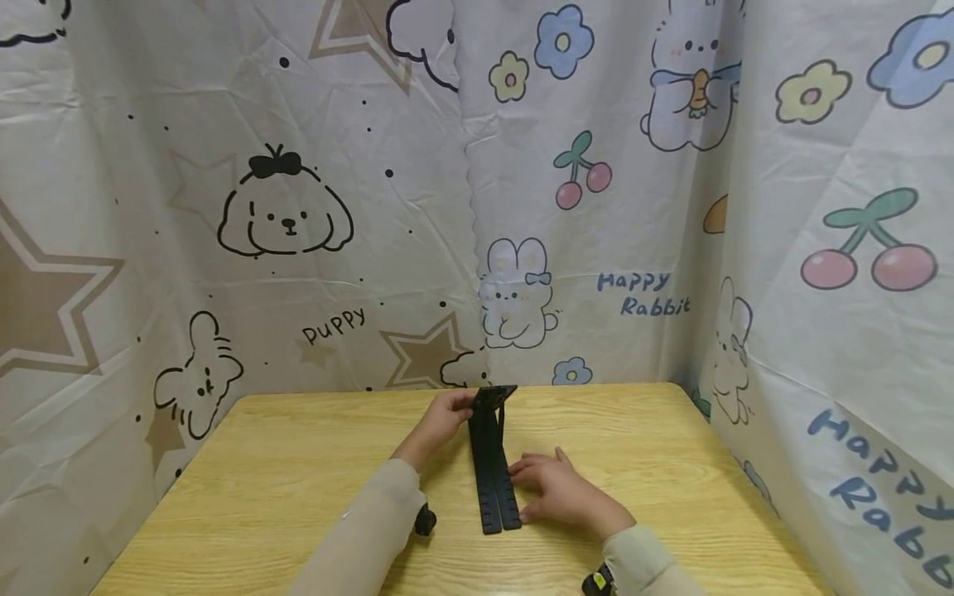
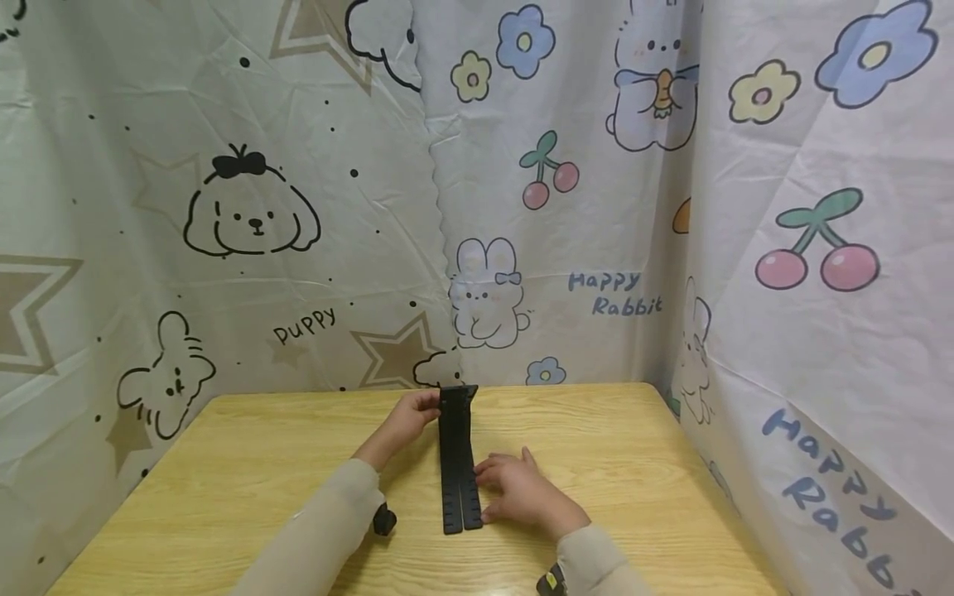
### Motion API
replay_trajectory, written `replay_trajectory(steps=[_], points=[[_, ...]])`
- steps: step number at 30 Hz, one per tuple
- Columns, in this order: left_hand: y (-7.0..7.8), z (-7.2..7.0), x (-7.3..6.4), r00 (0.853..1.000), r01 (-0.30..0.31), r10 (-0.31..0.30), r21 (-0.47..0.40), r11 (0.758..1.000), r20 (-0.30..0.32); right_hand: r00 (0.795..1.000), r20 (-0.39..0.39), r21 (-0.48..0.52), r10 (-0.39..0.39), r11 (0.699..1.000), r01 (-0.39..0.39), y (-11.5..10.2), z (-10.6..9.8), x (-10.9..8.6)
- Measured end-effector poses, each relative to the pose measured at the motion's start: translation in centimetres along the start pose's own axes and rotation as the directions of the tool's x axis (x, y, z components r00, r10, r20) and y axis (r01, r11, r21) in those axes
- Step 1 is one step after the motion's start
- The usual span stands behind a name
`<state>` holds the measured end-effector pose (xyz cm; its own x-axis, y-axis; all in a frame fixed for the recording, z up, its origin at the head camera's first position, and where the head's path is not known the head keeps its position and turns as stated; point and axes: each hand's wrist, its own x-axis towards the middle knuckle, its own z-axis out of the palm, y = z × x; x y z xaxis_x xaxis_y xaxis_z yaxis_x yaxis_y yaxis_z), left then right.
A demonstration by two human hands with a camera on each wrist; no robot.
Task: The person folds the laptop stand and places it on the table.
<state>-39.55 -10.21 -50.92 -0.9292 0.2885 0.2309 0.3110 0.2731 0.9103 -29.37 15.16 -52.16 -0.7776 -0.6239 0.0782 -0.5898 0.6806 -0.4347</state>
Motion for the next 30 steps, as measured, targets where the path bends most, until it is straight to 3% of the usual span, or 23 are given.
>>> replay_trajectory(steps=[9,12,15,20,26,30], points=[[0.1,0.2,-0.5,1.0,-0.029,0.029,-0.021,0.999,-0.001,0.999,0.02,0.084,0.041,0.996,-0.043,0.0,-0.2,0.2],[-0.1,0.1,-1.0,0.999,0.005,-0.007,-0.044,0.999,-0.044,0.998,0.009,0.168,0.064,0.984,-0.065,0.0,-0.3,0.3],[-0.3,-0.1,-1.6,0.993,0.038,-0.04,-0.014,0.999,-0.112,0.996,-0.015,0.254,0.083,0.964,-0.077,-0.2,-0.6,0.5],[0.2,-0.6,-2.6,0.98,0.058,-0.048,0.048,0.997,-0.191,0.993,-0.081,0.284,0.088,0.957,-0.062,0.0,-1.1,0.9],[0.7,-0.9,-3.7,0.988,0.08,-0.084,-0.031,0.996,-0.133,0.975,-0.149,0.335,0.165,0.936,-0.107,0.8,-1.3,1.7],[0.6,-0.7,-4.5,0.99,0.11,-0.112,-0.019,0.994,-0.092,0.951,-0.217,0.366,0.22,0.921,-0.13,1.1,-1.2,2.5]])
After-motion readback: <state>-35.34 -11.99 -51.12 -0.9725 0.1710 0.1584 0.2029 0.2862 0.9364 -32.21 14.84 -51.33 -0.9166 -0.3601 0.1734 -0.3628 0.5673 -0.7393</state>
